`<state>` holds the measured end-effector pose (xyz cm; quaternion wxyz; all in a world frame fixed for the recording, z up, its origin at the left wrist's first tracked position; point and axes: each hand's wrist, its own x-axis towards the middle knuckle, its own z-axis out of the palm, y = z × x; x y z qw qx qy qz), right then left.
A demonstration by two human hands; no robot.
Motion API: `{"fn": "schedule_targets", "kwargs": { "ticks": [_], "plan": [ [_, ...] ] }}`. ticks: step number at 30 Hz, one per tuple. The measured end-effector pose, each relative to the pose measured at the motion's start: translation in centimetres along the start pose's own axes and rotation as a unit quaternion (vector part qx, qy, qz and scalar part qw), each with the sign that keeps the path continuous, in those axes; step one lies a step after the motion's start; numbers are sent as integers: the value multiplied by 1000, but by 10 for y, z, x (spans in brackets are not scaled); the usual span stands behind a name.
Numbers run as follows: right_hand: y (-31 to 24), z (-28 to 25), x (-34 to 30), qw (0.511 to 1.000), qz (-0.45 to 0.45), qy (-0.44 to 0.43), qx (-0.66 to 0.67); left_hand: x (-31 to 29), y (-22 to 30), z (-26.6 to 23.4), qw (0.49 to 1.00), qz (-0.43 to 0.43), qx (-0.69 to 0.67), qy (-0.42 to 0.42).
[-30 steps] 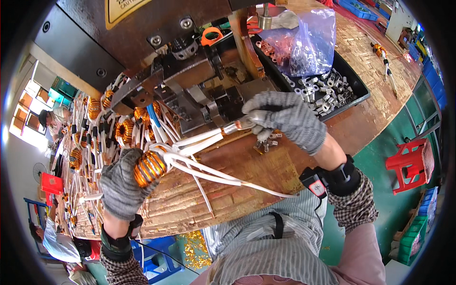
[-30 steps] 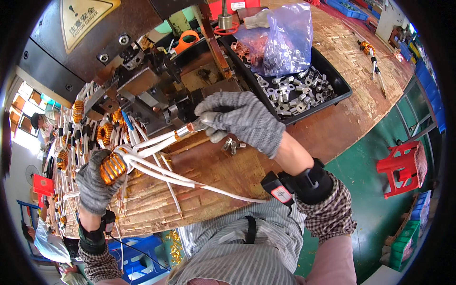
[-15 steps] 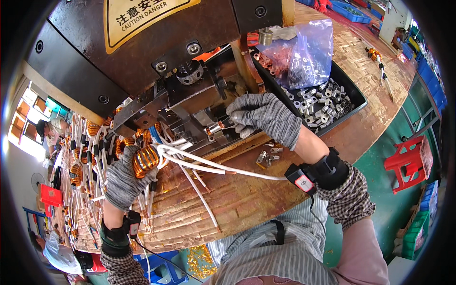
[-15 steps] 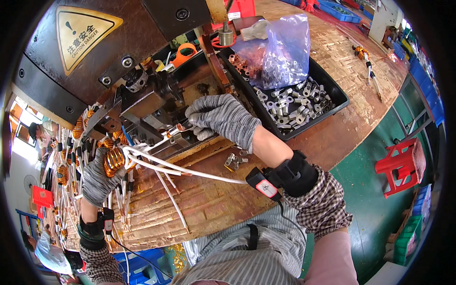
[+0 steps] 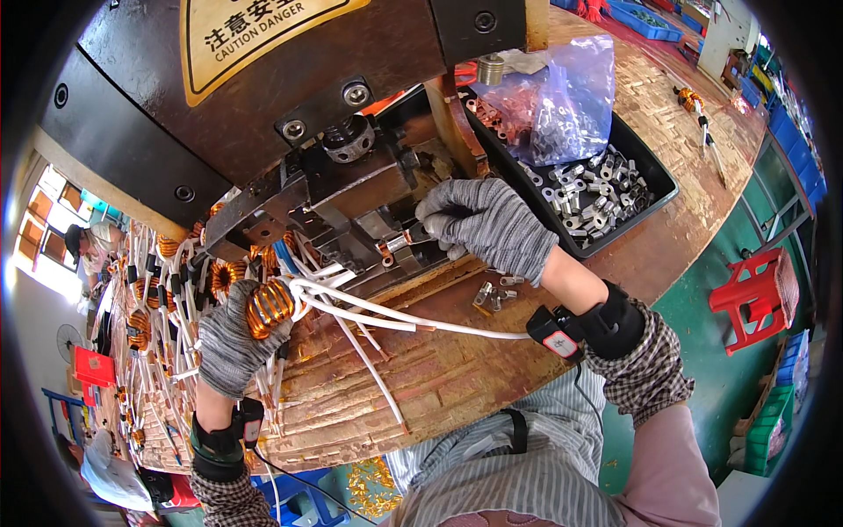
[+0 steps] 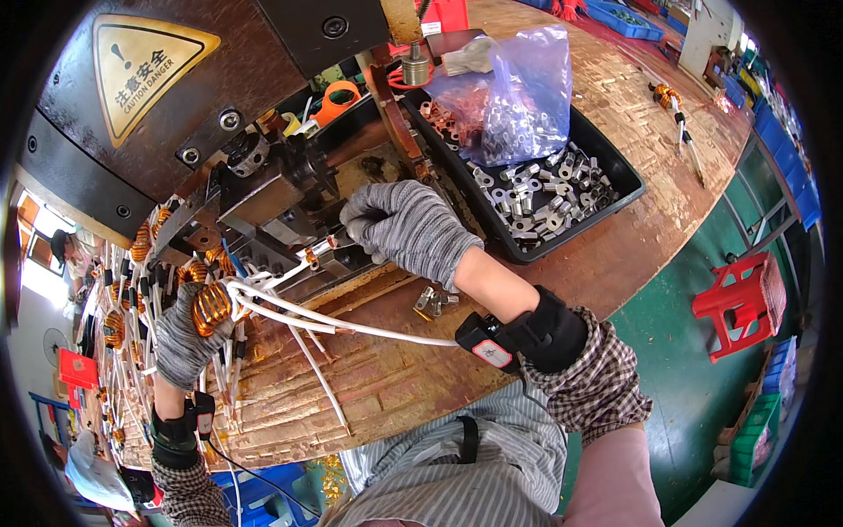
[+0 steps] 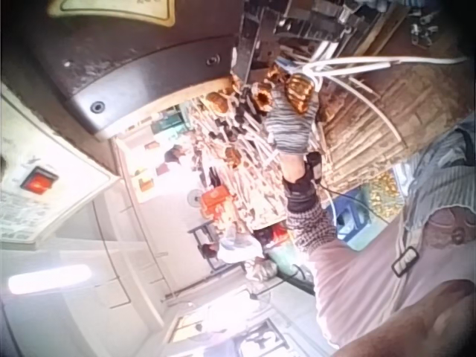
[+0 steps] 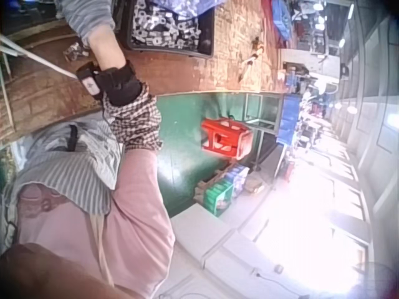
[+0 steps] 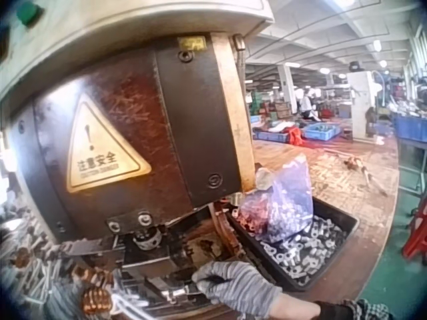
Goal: Assembling components by attaching metal connectors to copper wire coils and using a machine.
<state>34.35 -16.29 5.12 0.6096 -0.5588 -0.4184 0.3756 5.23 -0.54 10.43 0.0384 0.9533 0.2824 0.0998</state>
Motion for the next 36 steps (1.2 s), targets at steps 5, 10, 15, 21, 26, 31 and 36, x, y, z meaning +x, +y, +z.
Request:
{"fn": "schedule_targets", "kwargs": {
  "ticks": [5, 10, 15, 21, 26, 31, 36],
  "plan": [
    [-3, -1, 1, 998, 62, -7, 29, -1, 3, 0, 999, 4, -29, 18],
    [0, 3, 0, 998, -20, 9, -58, 0, 7, -3, 999, -13, -40, 5],
    [1, 1, 2, 985, -76, 19, -153, 1, 6, -1, 1000, -3, -21, 12],
    [-16, -19, -11, 979, -72, 65, -179, -1, 5, -1, 999, -6, -28, 16],
    [-8, -67, -30, 972, -45, 179, -144, -4, 3, 0, 999, -10, -24, 20],
    [19, -126, -57, 953, -22, 272, -128, -1, 6, 0, 999, -16, -24, 13],
    [49, -139, -69, 911, -78, 329, -234, 2, 5, 1, 1000, -11, -12, 14]
  ]
}}
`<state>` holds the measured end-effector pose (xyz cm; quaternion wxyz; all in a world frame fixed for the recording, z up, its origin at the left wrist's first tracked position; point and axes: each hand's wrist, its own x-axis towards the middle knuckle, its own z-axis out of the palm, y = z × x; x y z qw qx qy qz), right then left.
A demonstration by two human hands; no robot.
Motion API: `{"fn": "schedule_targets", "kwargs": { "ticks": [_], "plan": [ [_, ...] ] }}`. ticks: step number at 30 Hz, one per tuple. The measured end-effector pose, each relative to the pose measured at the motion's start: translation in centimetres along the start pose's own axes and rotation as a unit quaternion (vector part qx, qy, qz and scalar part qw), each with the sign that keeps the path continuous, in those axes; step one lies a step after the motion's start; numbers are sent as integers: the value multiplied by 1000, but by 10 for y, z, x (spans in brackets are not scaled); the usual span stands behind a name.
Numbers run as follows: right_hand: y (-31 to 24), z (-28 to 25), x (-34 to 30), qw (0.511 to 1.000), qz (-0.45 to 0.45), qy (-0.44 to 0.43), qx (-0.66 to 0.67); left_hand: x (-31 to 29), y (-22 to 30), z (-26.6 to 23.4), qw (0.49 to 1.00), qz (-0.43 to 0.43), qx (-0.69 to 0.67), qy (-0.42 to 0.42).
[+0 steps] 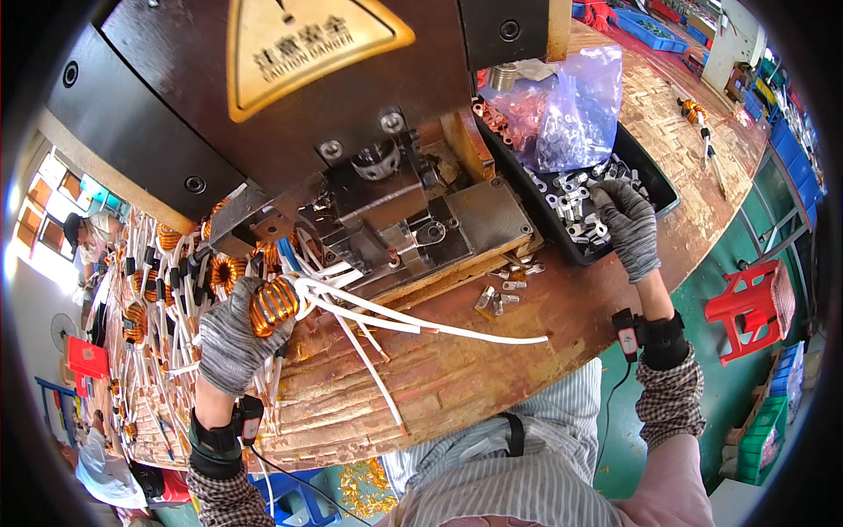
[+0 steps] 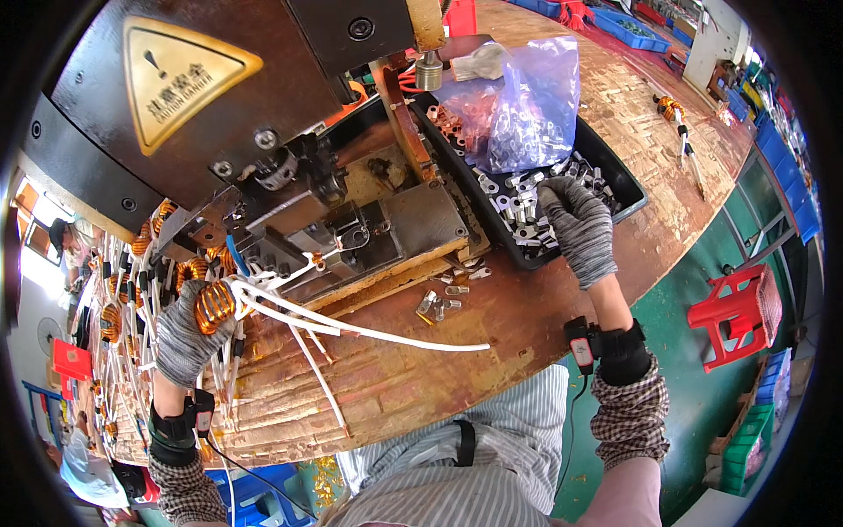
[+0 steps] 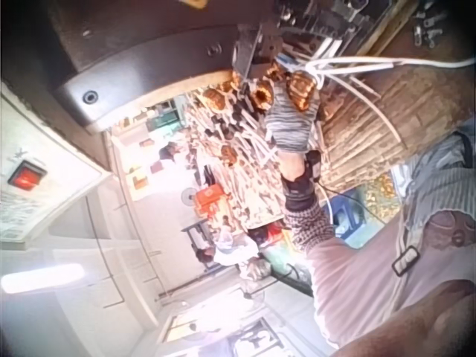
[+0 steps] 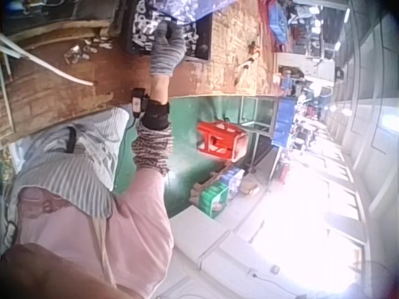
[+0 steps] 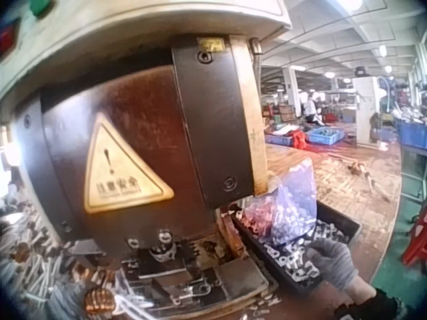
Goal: Assembling components by attaching metal connectors to copper wire coils and using a machine.
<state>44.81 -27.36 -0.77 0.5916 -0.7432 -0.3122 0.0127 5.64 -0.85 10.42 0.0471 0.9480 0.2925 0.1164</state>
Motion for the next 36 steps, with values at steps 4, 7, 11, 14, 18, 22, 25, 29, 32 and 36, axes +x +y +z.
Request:
{"fn": "schedule_targets", "kwargs": {
  "ticks": [4, 7, 11, 14, 18, 22, 25, 29, 32, 36],
  "plan": [
    [2, 12, 1, 999, -14, 41, -30, -3, -8, 3, 1000, -5, -25, 6],
    [5, 9, 2, 998, -26, 39, -38, -6, -12, 6, 997, 40, -27, 65],
    [-14, -19, -7, 993, 25, -17, 118, -14, 16, -10, 995, 57, 15, 75],
    [-94, -3, -42, 978, -188, -73, -51, -44, 28, -22, 995, -28, -92, 34],
    [-169, 30, -118, 890, -399, -200, -100, -70, 79, -43, 985, 140, 4, 103],
    [-158, 48, -137, 846, -450, -140, -251, -88, 73, -30, 983, 1, -185, -10],
    [-159, 11, -136, 904, -324, -253, -121, -74, 147, -71, 981, 181, 48, 60],
    [-155, -46, -149, 937, -223, -248, -103, -74, 195, -83, 916, 333, 140, 173],
    [-140, -91, -158, 959, -134, -223, -112, -78, 228, -89, 864, 456, 59, 204],
    [-94, -157, -180, 995, 27, -88, -47, -89, 229, -82, 838, 514, 49, 175]
  ]
}}
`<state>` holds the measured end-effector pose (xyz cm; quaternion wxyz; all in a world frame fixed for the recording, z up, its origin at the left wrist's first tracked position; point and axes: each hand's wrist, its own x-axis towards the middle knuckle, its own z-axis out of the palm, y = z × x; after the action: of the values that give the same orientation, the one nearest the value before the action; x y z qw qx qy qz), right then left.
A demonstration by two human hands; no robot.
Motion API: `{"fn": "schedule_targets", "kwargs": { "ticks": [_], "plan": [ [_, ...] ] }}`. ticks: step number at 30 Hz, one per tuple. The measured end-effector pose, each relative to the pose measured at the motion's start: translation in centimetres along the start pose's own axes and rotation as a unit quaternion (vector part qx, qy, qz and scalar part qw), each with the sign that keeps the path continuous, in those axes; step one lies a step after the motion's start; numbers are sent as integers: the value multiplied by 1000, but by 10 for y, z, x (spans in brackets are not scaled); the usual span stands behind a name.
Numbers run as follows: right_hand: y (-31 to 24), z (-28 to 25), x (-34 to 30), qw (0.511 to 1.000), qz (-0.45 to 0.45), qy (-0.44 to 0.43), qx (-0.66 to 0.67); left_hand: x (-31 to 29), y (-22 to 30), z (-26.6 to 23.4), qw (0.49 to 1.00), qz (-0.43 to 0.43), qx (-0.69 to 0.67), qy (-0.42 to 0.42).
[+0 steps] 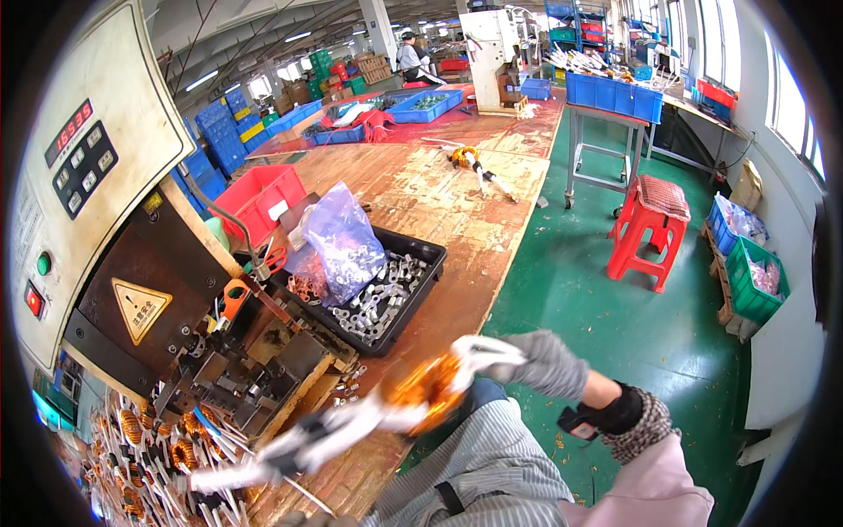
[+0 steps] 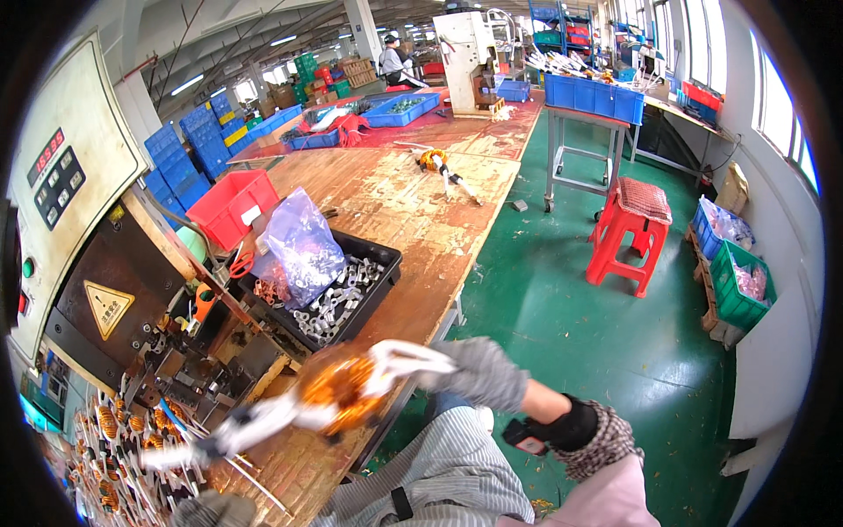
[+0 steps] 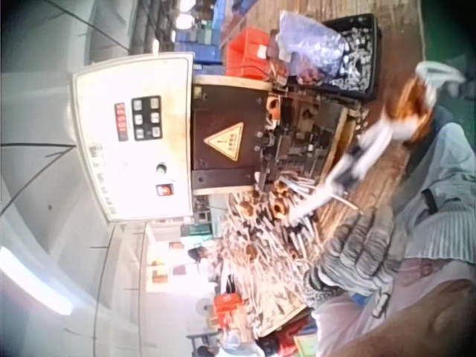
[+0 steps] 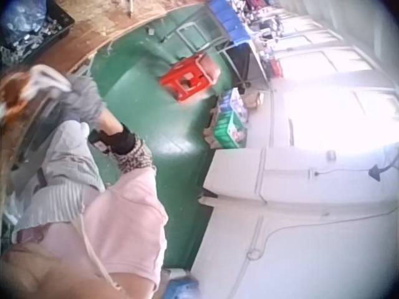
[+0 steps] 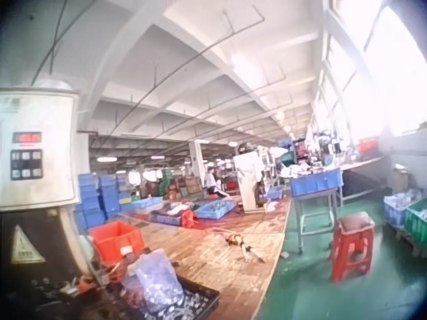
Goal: Assembling components by attaching metal connectors to copper wire coils and using a machine.
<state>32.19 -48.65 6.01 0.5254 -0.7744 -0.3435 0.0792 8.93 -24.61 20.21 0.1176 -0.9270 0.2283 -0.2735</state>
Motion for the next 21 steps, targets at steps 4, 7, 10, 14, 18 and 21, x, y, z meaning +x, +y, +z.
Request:
{"fn": "schedule_targets", "kwargs": {
  "ticks": [4, 7, 10, 14, 18, 21],
  "plan": [
    [60, -55, -38, 958, 159, 134, 197, -11, 4, 21, 995, 86, -50, -14],
    [95, -69, -35, 922, 216, 139, 289, -26, 3, 51, 991, 2, -110, -78],
    [117, -74, -7, 883, 271, 161, 349, -38, -6, 76, 987, -23, -98, -126],
    [160, -95, 68, 880, 276, 161, 352, -43, -14, 97, 976, -130, -75, -160],
    [259, -162, 196, 992, 65, 106, -9, -46, -24, 105, 950, -200, -86, -222],
    [242, -142, 258, 977, -144, 59, 148, -97, -11, 96, 862, -327, -80, -380]
  ]
}}
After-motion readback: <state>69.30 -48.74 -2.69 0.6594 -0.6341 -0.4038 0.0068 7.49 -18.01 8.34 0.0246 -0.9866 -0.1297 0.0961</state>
